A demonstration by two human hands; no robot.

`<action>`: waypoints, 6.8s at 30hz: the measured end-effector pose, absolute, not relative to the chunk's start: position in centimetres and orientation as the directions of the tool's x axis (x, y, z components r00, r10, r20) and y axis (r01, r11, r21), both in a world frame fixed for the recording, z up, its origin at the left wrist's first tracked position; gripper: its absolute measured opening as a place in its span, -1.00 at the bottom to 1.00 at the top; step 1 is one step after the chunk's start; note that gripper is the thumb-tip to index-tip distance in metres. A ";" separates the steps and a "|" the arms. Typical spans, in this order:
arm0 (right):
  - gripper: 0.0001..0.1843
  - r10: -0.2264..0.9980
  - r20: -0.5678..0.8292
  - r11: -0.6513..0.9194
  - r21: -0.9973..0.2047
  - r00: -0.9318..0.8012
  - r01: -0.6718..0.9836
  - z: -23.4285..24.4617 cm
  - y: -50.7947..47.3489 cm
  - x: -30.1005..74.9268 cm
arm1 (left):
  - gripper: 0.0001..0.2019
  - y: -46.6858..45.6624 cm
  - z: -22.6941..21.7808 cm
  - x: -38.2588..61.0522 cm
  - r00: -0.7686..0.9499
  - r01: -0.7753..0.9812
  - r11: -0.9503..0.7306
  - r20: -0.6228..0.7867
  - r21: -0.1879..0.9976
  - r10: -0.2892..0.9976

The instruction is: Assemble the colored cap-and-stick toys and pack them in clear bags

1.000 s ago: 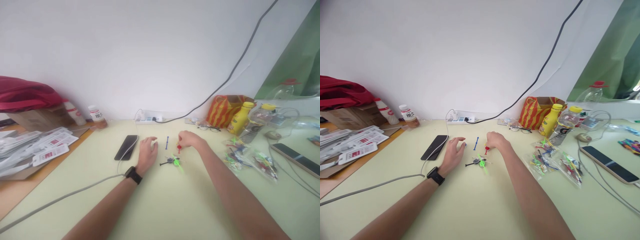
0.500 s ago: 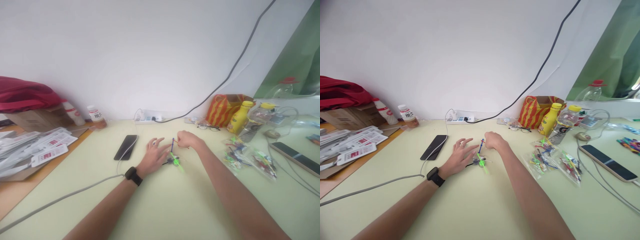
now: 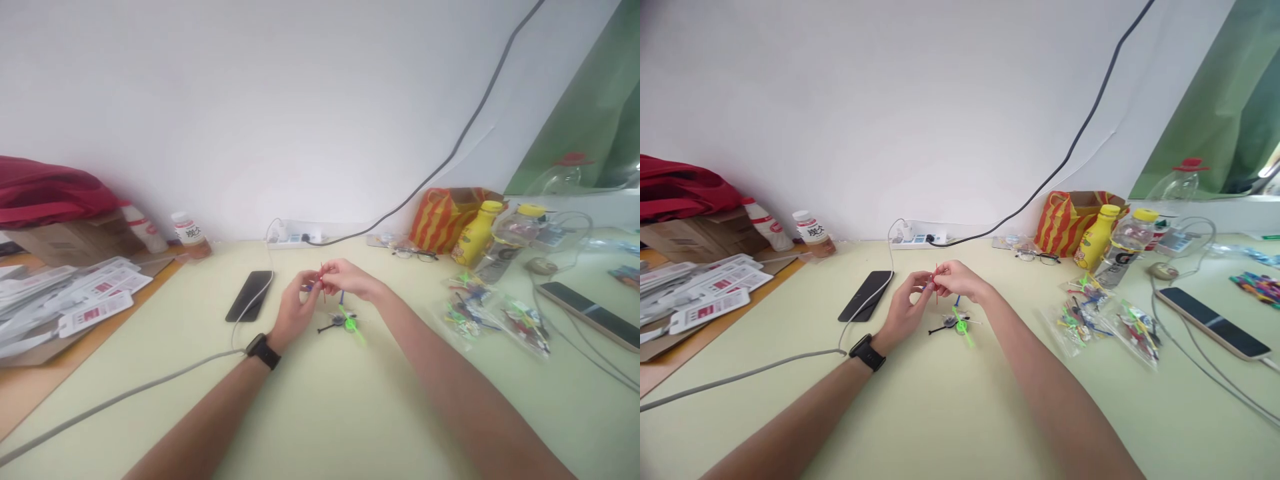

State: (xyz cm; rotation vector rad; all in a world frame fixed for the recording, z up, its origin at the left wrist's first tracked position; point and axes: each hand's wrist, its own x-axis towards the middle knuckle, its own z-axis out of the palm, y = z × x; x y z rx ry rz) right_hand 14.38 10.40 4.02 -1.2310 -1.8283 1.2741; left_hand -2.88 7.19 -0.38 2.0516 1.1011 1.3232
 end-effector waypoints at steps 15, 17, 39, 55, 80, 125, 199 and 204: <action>-0.74 0.991 -0.049 0.069 -0.594 -0.122 0.801 2.7 11.8 16.9 | -0.90 8.0 -1.7 -3.4 0.281 0.582 -0.570 0.514 0.581 0.811; -0.74 0.993 -0.058 0.056 -0.533 -0.102 0.844 3.0 11.6 17.5 | -0.87 8.2 -2.0 -3.5 0.302 0.609 -0.561 0.490 0.561 0.818; -0.83 0.970 -0.055 0.137 -0.680 -0.236 0.720 5.9 10.6 17.7 | -0.66 6.2 0.1 -2.7 0.228 0.528 -0.635 0.626 0.563 0.745; -0.73 0.970 -0.072 0.132 -0.651 -0.234 0.747 5.1 10.7 17.2 | -0.90 6.5 -0.5 -3.1 0.254 0.473 -0.631 0.591 0.614 0.766; -0.79 0.901 -0.267 0.199 -0.446 -0.342 0.873 5.1 10.8 18.6 | -0.51 7.3 -0.7 -3.8 0.036 0.925 -0.160 0.338 0.346 0.941; -0.80 0.717 -0.579 0.247 -0.309 -0.388 0.918 7.1 8.6 16.9 | -0.58 9.4 -0.7 -6.5 0.516 0.716 -0.594 0.295 0.366 0.804; -0.73 0.897 -0.077 0.250 -0.724 -0.435 0.643 5.9 10.3 17.4 | -0.93 6.7 -0.1 -3.5 0.331 0.458 -0.701 0.627 0.546 0.705; -0.74 0.975 -0.083 0.140 -0.502 -0.208 0.853 4.9 11.7 20.5 | -0.89 7.0 -0.7 -4.0 0.500 0.556 -0.690 0.476 0.463 0.723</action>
